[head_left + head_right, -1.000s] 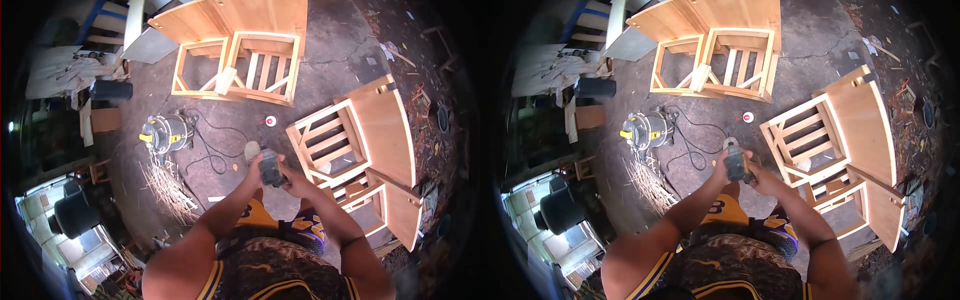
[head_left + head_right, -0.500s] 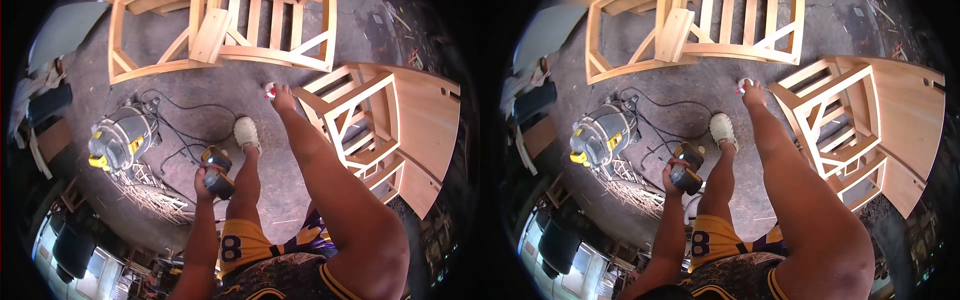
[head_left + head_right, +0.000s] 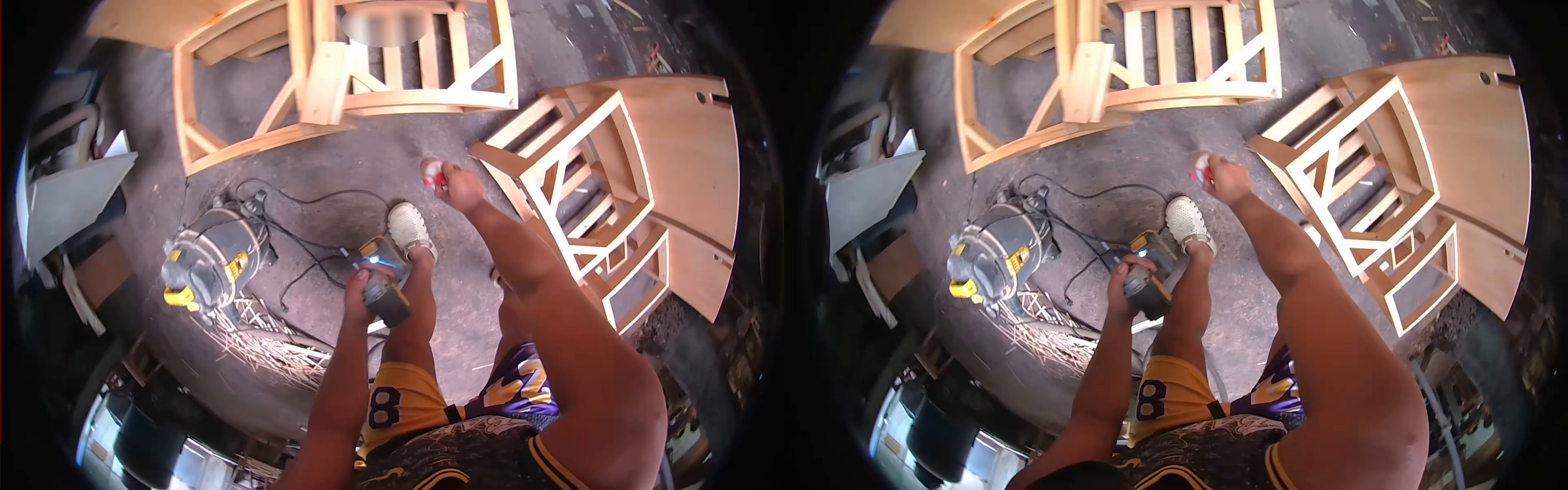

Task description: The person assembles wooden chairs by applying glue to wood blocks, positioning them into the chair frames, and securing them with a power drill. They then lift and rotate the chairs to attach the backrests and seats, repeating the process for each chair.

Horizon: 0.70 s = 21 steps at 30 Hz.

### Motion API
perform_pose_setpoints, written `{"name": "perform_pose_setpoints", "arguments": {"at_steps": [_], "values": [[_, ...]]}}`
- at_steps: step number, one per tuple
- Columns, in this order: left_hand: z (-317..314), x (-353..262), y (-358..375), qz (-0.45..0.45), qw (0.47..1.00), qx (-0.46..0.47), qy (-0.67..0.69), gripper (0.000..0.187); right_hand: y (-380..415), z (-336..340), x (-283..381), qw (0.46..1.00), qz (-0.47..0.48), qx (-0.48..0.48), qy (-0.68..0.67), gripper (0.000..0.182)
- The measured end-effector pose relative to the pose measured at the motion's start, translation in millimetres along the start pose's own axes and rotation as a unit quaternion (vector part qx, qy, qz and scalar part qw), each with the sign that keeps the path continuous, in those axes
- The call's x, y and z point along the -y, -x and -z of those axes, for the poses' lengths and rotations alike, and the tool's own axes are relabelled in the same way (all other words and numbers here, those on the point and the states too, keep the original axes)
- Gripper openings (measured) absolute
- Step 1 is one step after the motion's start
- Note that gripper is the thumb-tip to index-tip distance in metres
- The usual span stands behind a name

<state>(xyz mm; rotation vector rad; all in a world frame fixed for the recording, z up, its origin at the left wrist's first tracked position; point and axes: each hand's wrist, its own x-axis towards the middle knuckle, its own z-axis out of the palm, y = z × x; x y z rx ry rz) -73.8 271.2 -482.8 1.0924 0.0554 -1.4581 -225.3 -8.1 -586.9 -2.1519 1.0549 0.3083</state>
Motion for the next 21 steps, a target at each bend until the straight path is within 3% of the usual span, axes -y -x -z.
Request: {"name": "perform_pose_setpoints", "arguments": {"at_steps": [2,6,10,14,16,18,19,21], "values": [[-41,-3,3,-0.043,0.999,-0.02,0.0,0.039,46,28,23,0.999,0.034,-0.013,-0.04,0.037],[-83,8,32,0.0,0.997,0.001,0.076,0.033,141,89,68,0.989,0.12,-0.004,-0.082,0.041],[-141,14,71,-0.099,0.994,0.039,0.03,0.03,206,122,85,0.976,0.2,-0.014,-0.084,0.035],[-197,26,131,-0.124,0.991,0.037,-0.038,0.026,257,174,96,0.96,0.277,-0.014,-0.039,0.029],[-226,36,162,-0.126,0.99,-0.012,-0.07,0.025,290,191,94,0.94,0.335,0.015,0.06,0.027],[-279,27,206,-0.144,0.988,-0.054,-0.002,0.025,326,206,92,0.929,0.365,0.012,0.059,0.025],[-288,35,213,-0.177,0.983,0.006,0.042,0.029,342,217,91,0.927,0.371,0.021,0.053,0.025],[-288,55,219,-0.201,0.977,0.014,0.071,0.03,372,233,97,0.93,0.366,0.002,0.033,0.023]]}}
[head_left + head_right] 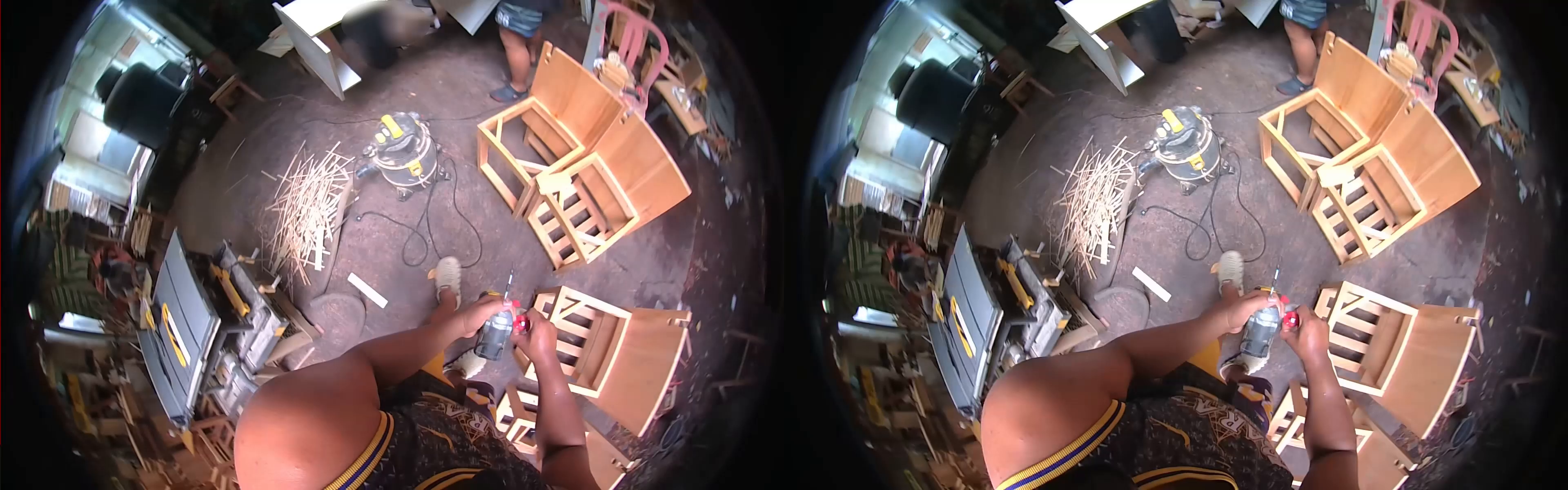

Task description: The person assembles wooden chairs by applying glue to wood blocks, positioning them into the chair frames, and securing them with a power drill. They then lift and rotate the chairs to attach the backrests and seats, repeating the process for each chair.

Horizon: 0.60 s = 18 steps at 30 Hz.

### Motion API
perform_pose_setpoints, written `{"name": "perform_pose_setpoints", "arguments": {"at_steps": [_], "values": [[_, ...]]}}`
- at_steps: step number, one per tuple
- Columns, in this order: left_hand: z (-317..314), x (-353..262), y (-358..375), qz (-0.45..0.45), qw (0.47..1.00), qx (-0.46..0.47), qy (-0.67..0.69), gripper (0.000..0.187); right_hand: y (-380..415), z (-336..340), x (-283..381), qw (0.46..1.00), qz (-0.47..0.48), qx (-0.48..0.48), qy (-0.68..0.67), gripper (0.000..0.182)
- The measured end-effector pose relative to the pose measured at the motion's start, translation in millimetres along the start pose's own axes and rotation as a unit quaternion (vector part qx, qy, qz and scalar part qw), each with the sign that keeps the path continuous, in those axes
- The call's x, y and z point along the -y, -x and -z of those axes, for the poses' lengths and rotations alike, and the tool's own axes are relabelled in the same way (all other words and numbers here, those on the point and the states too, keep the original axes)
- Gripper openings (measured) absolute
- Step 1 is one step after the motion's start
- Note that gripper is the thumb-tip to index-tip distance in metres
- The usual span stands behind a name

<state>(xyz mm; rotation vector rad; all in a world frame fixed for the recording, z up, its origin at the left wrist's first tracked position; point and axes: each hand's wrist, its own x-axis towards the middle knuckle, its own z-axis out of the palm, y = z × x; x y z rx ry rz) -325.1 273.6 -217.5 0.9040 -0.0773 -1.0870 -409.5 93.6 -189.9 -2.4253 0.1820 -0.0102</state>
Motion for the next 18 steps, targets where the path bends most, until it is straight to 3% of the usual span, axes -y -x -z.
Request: {"name": "perform_pose_setpoints", "arguments": {"at_steps": [5,6,7,10,15,16,17,18], "values": [[-43,-16,59,-0.004,0.997,-0.026,0.075,0.039,40,29,54,1.0,-0.024,-0.013,-0.01,0.024],[-50,-19,71,0.006,0.995,-0.048,0.084,0.04,47,28,59,0.997,-0.005,-0.022,-0.076,0.026],[-55,-25,78,0.019,0.994,-0.067,0.088,0.041,54,23,60,0.995,0.003,-0.034,-0.09,0.031],[-63,-45,103,-0.011,0.99,-0.139,0.029,0.042,77,31,67,0.986,-0.062,0.015,-0.153,0.066],[-21,-82,152,-0.055,0.969,-0.241,-0.015,0.043,138,35,5,0.983,-0.135,-0.053,-0.117,0.045],[-15,-92,163,-0.075,0.964,-0.255,-0.012,0.042,154,32,-14,0.975,-0.165,-0.086,-0.123,0.033],[-8,-101,177,-0.097,0.957,-0.273,-0.008,0.042,170,31,-35,0.959,-0.248,-0.048,-0.129,0.026],[10,-107,189,-0.099,0.956,-0.276,-0.004,0.042,185,33,-48,0.967,-0.241,-0.063,-0.053,0.022]]}}
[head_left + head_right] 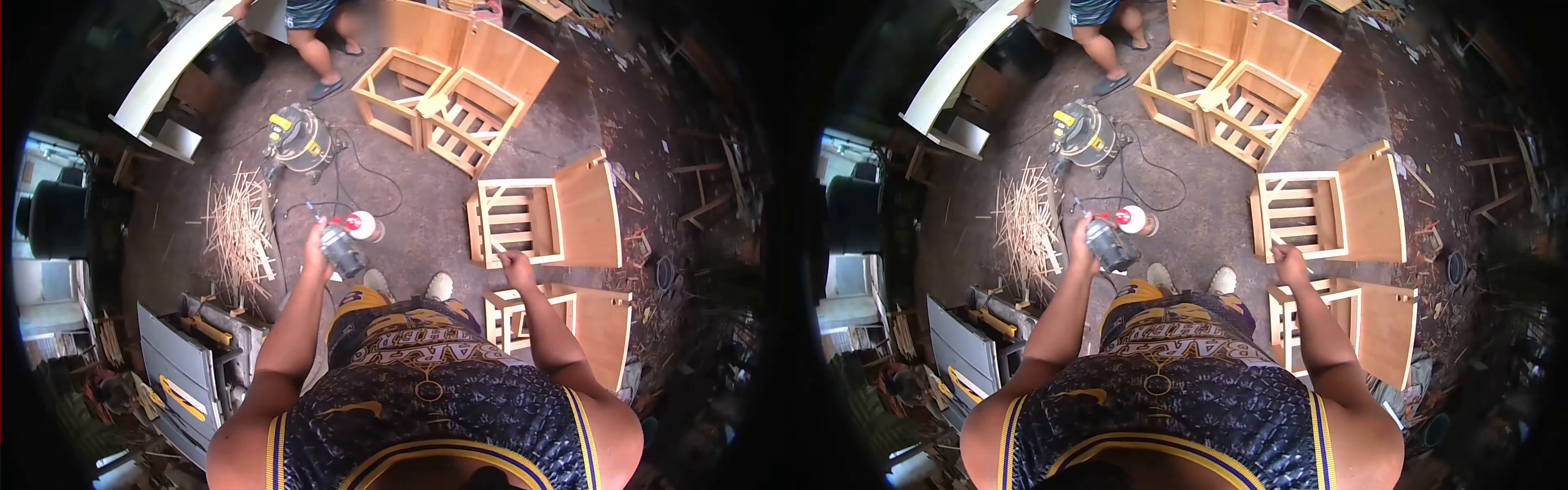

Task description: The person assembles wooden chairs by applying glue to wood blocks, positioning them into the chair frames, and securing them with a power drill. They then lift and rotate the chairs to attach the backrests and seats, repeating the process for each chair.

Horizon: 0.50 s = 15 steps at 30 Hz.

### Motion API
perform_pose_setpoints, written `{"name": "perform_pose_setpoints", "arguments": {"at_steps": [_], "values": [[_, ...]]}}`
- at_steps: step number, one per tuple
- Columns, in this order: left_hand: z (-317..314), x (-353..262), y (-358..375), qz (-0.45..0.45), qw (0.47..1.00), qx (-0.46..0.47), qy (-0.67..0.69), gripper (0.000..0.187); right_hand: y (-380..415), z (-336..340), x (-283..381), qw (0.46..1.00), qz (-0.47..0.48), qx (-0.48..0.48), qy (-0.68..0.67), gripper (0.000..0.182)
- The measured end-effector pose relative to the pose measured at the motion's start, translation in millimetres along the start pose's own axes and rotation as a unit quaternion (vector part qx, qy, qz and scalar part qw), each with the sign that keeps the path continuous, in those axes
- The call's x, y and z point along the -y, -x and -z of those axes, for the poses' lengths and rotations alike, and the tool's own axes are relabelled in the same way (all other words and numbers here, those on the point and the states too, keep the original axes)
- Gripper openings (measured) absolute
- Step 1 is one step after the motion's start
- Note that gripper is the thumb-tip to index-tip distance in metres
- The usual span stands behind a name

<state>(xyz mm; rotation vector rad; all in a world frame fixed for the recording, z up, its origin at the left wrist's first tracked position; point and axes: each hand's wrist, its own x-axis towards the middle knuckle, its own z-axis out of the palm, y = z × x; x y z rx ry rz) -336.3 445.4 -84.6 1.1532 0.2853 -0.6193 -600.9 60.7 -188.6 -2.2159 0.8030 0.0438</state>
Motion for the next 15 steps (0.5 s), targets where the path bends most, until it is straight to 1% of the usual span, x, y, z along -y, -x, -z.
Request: {"name": "perform_pose_setpoints", "arguments": {"at_steps": [1,2,3,5,7,9,10,11,13,15], "values": [[25,-4,-3,-0.002,1.0,-0.015,0.014,0.04,7,7,-7,0.998,-0.063,0.006,-0.02,0.021],[42,-9,-3,-0.006,0.999,-0.03,0.028,0.039,6,6,-32,0.994,-0.09,0.03,-0.048,0.021],[53,-15,2,-0.012,0.999,-0.038,0.033,0.039,12,10,-28,0.988,-0.099,0.001,-0.121,0.02],[72,-35,6,-0.026,0.994,-0.101,0.035,0.031,10,15,-22,0.982,-0.099,-0.042,-0.155,0.015],[101,-39,-5,-0.023,0.992,-0.115,0.046,0.032,-2,17,-4,0.981,-0.123,-0.045,-0.144,0.012],[135,-49,-18,-0.006,0.988,-0.141,0.058,0.034,-16,14,22,0.978,-0.14,-0.097,-0.12,0.013],[139,-59,-18,0.005,0.99,-0.131,0.056,0.035,-25,9,26,0.975,-0.133,-0.115,-0.133,0.012],[164,-56,-35,0.013,0.989,-0.136,0.055,0.036,-34,3,28,0.975,-0.116,-0.141,-0.125,0.014],[185,-64,-52,0.066,0.99,-0.12,0.043,0.037,-45,-8,38,0.981,-0.071,-0.177,-0.045,0.019],[199,-67,-76,0.109,0.989,-0.1,0.022,0.035,-49,-18,53,0.977,-0.067,-0.199,0.016,0.023]]}}
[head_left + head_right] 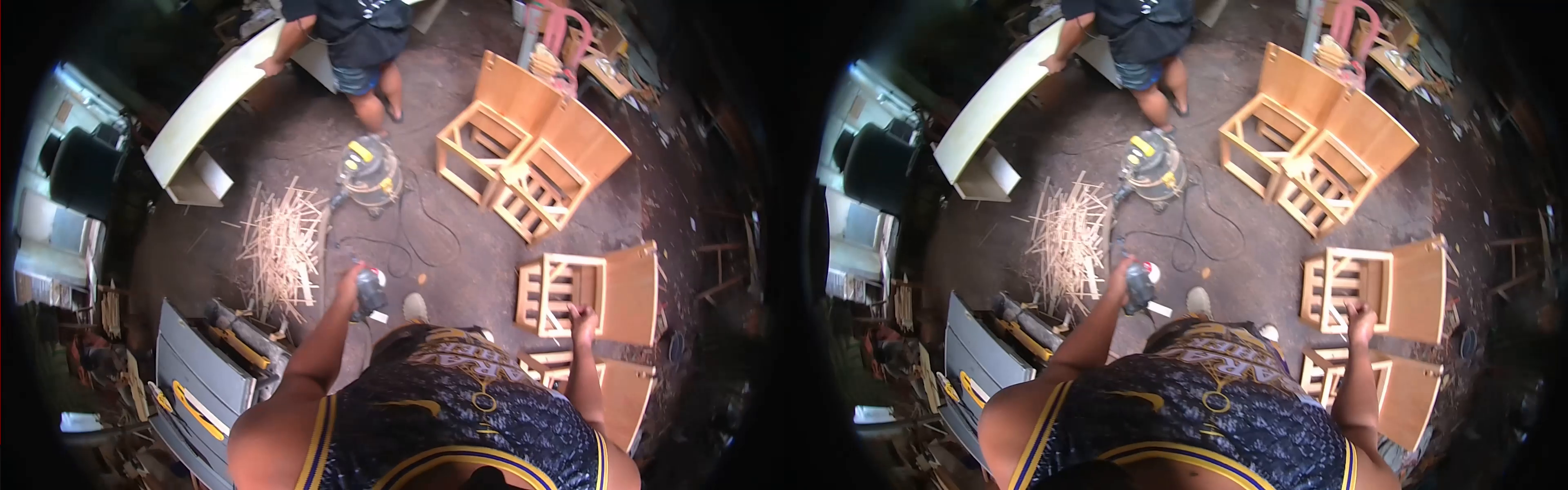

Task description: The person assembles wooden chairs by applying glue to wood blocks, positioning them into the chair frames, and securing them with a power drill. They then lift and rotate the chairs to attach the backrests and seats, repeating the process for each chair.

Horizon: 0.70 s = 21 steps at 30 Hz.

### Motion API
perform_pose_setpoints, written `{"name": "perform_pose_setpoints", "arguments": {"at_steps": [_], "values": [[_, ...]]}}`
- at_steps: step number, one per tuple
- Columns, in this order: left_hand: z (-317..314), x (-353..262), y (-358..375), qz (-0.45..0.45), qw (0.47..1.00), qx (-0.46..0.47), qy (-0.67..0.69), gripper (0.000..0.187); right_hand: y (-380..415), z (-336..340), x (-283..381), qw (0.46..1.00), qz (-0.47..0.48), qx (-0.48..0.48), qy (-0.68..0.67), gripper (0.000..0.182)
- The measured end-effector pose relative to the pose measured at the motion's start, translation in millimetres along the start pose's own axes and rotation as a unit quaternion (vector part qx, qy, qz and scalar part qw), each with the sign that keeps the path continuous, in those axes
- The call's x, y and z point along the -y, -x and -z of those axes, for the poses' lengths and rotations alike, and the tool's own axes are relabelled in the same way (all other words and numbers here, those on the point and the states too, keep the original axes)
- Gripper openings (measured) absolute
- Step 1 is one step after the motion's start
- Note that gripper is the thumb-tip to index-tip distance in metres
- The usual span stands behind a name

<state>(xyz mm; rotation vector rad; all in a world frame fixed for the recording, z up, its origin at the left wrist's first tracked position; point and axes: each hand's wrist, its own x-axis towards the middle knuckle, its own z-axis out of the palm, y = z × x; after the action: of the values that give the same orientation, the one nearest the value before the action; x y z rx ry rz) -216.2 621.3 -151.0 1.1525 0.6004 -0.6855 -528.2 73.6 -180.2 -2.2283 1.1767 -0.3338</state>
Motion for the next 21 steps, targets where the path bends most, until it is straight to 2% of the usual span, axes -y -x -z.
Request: {"name": "perform_pose_setpoints", "arguments": {"at_steps": [2,4,6,7,8,10,11,12,13,14,15,16,17,18,19,20,21], "values": [[4,0,-33,-0.01,0.999,0.027,-0.037,0.033,20,6,55,0.999,-0.023,-0.003,-0.033,0.027],[-18,-10,-43,-0.008,0.994,0.076,-0.076,0.031,26,-7,48,0.995,0.01,0.028,-0.092,0.032],[-48,-17,-51,0.005,0.99,0.106,-0.094,0.029,51,-7,93,0.977,-0.067,0.067,-0.192,0.035],[-66,-21,-54,-0.011,0.984,0.134,-0.113,0.029,51,-20,79,0.967,-0.031,0.087,-0.239,0.03],[-83,-23,-57,-0.02,0.977,0.164,-0.135,0.029,55,-21,88,0.964,-0.052,0.112,-0.234,0.027],[-120,-22,-67,-0.019,0.972,0.184,-0.144,0.03,60,-30,111,0.962,-0.048,0.094,-0.251,0.034],[-136,-20,-73,-0.015,0.966,0.207,-0.153,0.031,55,-27,118,0.963,-0.047,0.149,-0.22,0.038],[-153,-17,-82,0.019,0.961,0.236,-0.146,0.032,48,-57,83,0.959,0.001,0.114,-0.261,0.041],[-178,-21,-75,0.038,0.964,0.231,-0.125,0.033,45,-50,116,0.934,-0.047,0.169,-0.312,0.06],[-208,-31,-61,0.061,0.965,0.229,-0.109,0.034,37,-57,120,0.941,-0.063,0.178,-0.282,0.066],[-234,-34,-56,0.084,0.961,0.242,-0.106,0.033,27,-56,136,0.937,-0.054,0.201,-0.28,0.064],[-254,-32,-57,0.102,0.957,0.251,-0.098,0.034,13,-78,113,0.957,0.035,0.2,-0.207,0.059],[-269,-27,-63,0.1,0.951,0.272,-0.109,0.034,0,-73,141,0.907,-0.073,0.269,-0.316,0.057],[-283,-25,-71,0.094,0.946,0.288,-0.119,0.035,-12,-62,178,0.89,-0.077,0.298,-0.336,0.059],[-296,-22,-79,0.1,0.939,0.302,-0.129,0.037,-25,-69,187,0.926,0.017,0.285,-0.248,0.062],[-311,-18,-87,0.105,0.933,0.316,-0.137,0.039,-37,-79,190,0.934,0.096,0.271,-0.212,0.07],[-325,-15,-90,0.1,0.93,0.317,-0.159,0.043,-48,-78,207,0.938,0.128,0.245,-0.21,0.082]]}}
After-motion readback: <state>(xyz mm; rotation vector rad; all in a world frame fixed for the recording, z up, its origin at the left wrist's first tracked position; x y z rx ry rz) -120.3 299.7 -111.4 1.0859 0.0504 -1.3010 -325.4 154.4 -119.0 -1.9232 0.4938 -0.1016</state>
